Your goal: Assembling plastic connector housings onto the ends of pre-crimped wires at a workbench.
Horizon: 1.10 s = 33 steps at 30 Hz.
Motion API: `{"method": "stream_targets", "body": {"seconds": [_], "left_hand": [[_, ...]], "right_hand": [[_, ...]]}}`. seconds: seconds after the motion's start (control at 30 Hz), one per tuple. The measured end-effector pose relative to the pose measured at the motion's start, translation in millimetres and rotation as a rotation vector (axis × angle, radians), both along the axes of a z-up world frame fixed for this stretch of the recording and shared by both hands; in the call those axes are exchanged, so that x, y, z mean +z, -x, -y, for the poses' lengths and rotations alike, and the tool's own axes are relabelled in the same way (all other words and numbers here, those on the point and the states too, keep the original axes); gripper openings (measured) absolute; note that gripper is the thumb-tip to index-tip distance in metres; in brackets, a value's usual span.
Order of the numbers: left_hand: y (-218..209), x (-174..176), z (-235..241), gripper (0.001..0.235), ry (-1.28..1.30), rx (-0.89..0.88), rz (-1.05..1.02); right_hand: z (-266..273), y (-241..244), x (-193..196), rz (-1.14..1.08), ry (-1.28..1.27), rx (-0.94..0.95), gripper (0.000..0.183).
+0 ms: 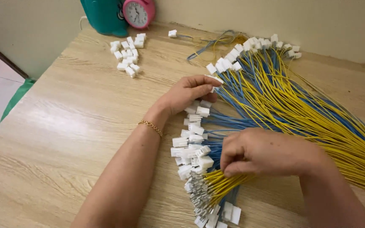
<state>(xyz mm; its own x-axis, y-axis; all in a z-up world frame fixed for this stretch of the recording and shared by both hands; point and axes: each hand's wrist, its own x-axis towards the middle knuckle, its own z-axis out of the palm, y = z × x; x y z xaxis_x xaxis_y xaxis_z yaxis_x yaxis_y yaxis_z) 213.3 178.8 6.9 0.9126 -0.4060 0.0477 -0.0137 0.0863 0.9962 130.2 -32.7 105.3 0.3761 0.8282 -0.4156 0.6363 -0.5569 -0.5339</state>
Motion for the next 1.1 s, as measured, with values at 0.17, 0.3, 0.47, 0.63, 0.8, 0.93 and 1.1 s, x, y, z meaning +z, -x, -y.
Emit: {"method": "stream_targets", "body": {"seconds": [0.17,0.3,0.47,0.63,0.8,0.93,1.1], "left_hand": [[2.9,4.3,1.9,0.029,0.030,0.017,-0.019],[-7.3,-10.9,3.0,0.029,0.076,-0.004,0.013],[-6.8,-7.6,2.8,0.027,0.015,0.025,0.041],[-9.8,-15.2,2.9,0.027,0.052,0.041,0.038],[-17.2,-25.8,2.0,0.030,0.132,0.034,0.039],[-11.9,-20.6,1.1,0.033,0.114,0.048,0.021],[-19.5,-31.8,1.3,0.034,0.111,0.053,0.022]], "right_hand": [[-5.4,1.2,-5.5,0.025,0.098,-0.031,0.009],[-3.9,-1.4,-8.5,-0.034,0.078,-0.036,0.011],[-2.3,-1.7,-1.0,-0.034,0.096,-0.056,0.011],[-5.2,1.0,-9.3,-0.017,0.131,-0.047,0.013],[-2.2,-2.2,-12.2,-0.099,-0.026,-0.168,0.011],[-2.4,-2.2,-12.2,-0.115,-0.018,-0.149,0.012],[-3.3,-1.6,-14.1,-0.122,-0.090,-0.123,0.010]]}}
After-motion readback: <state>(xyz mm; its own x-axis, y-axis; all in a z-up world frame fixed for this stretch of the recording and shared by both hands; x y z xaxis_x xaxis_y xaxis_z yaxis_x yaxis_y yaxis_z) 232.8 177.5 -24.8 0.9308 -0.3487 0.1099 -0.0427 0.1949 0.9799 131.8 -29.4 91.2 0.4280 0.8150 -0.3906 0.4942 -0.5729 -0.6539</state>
